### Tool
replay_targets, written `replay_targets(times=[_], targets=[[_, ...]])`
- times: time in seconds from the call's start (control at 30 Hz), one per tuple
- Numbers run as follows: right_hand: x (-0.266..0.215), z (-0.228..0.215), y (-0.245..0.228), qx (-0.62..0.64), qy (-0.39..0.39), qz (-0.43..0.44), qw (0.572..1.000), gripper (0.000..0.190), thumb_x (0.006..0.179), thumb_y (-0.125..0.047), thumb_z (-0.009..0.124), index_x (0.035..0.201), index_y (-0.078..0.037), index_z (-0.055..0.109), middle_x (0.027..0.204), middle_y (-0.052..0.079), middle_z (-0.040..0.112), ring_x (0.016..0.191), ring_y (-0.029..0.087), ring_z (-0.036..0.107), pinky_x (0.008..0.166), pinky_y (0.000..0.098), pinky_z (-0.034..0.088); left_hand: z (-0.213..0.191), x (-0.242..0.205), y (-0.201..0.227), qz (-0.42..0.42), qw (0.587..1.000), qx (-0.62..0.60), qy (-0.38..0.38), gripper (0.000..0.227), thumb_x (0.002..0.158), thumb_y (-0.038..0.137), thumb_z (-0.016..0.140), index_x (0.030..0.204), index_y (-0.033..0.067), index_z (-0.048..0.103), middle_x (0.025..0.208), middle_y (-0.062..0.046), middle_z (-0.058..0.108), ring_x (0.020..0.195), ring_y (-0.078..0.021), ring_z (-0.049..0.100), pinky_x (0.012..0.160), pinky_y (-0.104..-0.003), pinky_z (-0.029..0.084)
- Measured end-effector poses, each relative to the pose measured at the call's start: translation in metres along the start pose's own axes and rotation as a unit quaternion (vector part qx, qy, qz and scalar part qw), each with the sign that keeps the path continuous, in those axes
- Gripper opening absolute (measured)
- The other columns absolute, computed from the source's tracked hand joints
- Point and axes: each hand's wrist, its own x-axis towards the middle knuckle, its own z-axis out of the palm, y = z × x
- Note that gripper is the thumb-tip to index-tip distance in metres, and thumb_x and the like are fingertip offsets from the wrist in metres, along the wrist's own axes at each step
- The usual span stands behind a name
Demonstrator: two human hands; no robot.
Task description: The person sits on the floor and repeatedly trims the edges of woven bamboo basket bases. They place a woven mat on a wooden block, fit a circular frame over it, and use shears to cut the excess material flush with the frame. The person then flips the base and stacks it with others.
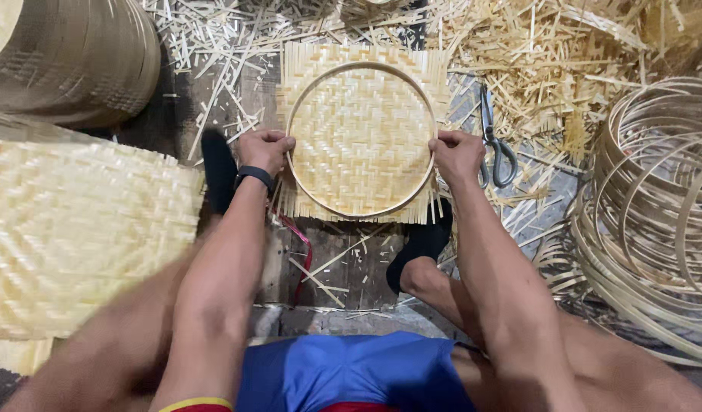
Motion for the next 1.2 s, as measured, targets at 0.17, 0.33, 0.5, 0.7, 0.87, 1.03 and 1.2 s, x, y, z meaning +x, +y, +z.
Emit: replay_targets(times=[0.17,0.33,0.5,0.7,0.87,1.03,1.2], targets=[[-0.003,0.002,0.002,-0.006,0.003,-0.027,1.000,0.022,0.080,-0.013,0.082,0.100,-0.003,0.080,0.084,0.013,0.078,0.073,0.017,0.074,0.073,0.0308,0.058,-0.003,0.001,0.006,-0.044,0.999,0.003,-0.012,0.018,0.076,0.008,0.088,0.091,0.0016,0.080,0.081,-0.008,0.077,0.063,-0.0142,0.071,0.054,-0.028,0.061],[-0.001,0.004,0.006,-0.010,0.001,-0.031,0.999,0.022,0.081,-0.013,0.082,0.101,-0.003,0.080,0.083,0.013,0.078,0.072,0.017,0.074,0.072,0.0309,0.057,-0.005,0.008,0.000,-0.092,0.994,-0.041,-0.047,0.024,0.075,0.008,0.087,0.096,0.0005,0.078,0.084,-0.007,0.078,0.068,-0.0137,0.073,0.060,-0.030,0.064],[0.000,0.006,0.009,0.000,0.002,-0.036,0.999,0.021,0.081,-0.013,0.082,0.099,-0.003,0.081,0.082,0.012,0.078,0.071,0.016,0.073,0.071,0.0304,0.057,-0.005,0.026,-0.019,-0.085,0.993,-0.042,-0.075,0.028,0.076,0.011,0.091,0.100,0.0022,0.080,0.088,-0.007,0.078,0.073,-0.0158,0.071,0.066,-0.030,0.059],[0.007,0.005,0.018,0.000,-0.005,-0.035,0.999,0.020,0.081,-0.012,0.083,0.098,-0.002,0.081,0.080,0.010,0.078,0.069,0.015,0.072,0.069,0.0294,0.057,-0.005,0.035,-0.041,-0.101,0.985,-0.093,-0.108,0.032,0.079,0.013,0.089,0.107,0.0032,0.076,0.092,-0.005,0.076,0.078,-0.0156,0.071,0.068,-0.030,0.060],[0.012,0.005,0.025,0.010,-0.037,-0.021,0.999,0.020,0.082,-0.011,0.082,0.099,-0.002,0.080,0.080,0.008,0.078,0.069,0.012,0.071,0.068,0.0279,0.057,-0.001,0.044,-0.054,-0.128,0.981,-0.099,-0.107,0.030,0.082,0.015,0.086,0.108,0.0057,0.075,0.095,-0.003,0.077,0.081,-0.0130,0.072,0.069,-0.029,0.061],[0.015,-0.002,0.021,0.025,-0.075,-0.038,0.996,0.017,0.084,-0.010,0.080,0.099,0.000,0.081,0.078,0.007,0.077,0.067,0.011,0.069,0.065,0.0282,0.056,-0.001,0.048,-0.052,-0.150,0.972,-0.130,-0.125,0.029,0.082,0.014,0.086,0.107,0.0045,0.076,0.095,-0.004,0.076,0.080,-0.0135,0.071,0.069,-0.029,0.060],[-0.008,-0.006,-0.024,-0.121,-0.043,-0.090,0.988,0.031,0.090,-0.011,0.076,0.120,-0.005,0.081,0.107,0.019,0.076,0.098,0.024,0.070,0.091,0.0374,0.058,-0.012,0.026,0.002,-0.128,0.986,0.012,-0.109,0.030,0.082,0.012,0.090,0.105,-0.0018,0.078,0.096,-0.014,0.077,0.081,-0.0190,0.071,0.071,-0.031,0.059]])
